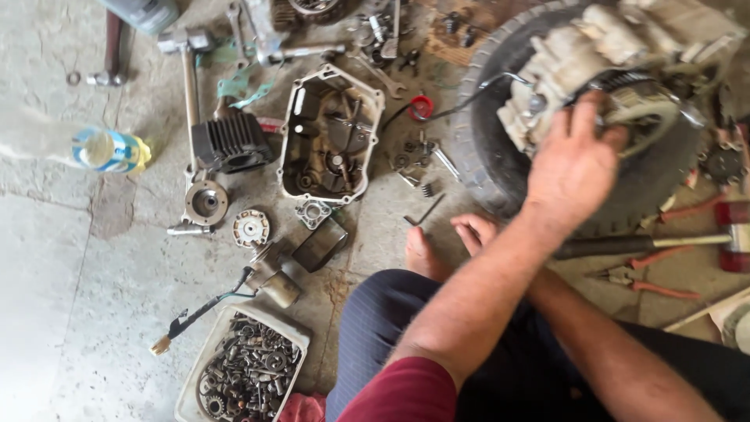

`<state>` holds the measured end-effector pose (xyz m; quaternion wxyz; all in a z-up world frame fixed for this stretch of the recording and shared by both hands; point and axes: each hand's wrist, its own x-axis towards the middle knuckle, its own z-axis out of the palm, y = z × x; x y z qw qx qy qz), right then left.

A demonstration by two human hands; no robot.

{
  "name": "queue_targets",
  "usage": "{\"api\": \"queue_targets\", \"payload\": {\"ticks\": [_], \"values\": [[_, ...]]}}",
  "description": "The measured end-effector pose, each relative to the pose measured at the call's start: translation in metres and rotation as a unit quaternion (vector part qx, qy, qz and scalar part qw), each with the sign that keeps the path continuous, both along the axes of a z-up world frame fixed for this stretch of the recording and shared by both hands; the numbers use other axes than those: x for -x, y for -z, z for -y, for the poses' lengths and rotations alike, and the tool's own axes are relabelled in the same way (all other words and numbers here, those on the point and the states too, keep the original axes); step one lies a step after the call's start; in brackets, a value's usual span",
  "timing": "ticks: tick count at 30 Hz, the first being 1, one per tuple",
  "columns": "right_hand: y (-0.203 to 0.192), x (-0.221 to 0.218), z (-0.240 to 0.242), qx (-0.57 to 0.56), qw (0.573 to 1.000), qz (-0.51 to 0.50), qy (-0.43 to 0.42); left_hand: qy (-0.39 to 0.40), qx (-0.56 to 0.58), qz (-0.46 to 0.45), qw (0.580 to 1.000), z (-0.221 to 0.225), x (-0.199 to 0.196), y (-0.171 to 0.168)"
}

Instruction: The person sits on the floor of a motorcycle repair shop working on a scooter engine with clutch assembly mounted in a wheel. They fit and press the clutch plates and springs by hand, wipe their hands with a pink cloth, then hold a punch against the clutch center nut and strike it with a hammer.

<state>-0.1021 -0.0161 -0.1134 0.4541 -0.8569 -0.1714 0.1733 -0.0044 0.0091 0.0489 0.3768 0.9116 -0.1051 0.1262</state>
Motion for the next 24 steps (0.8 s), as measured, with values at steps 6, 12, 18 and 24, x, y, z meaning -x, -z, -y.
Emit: {"api": "queue_targets", "payload": {"ticks": [6,12,18,24], "values": [[-0.007,-0.053,-0.076,0.085,0.982,0.13,0.108,0.054,-0.036,-0.07,0.995,-0.016,-0.011,-0.02],[0.017,-0.084,-0.1,0.158,0.961,0.203,0.105,0.066,0.006,-0.073,0.995,-0.029,-0.009,-0.03],[0.024,-0.086,-0.102,0.165,0.961,0.195,0.108,0.07,0.025,-0.047,0.996,-0.033,-0.008,-0.03],[0.03,-0.081,-0.1,0.165,0.962,0.187,0.114,0.058,0.024,-0.029,0.998,-0.039,-0.006,-0.033]]}}
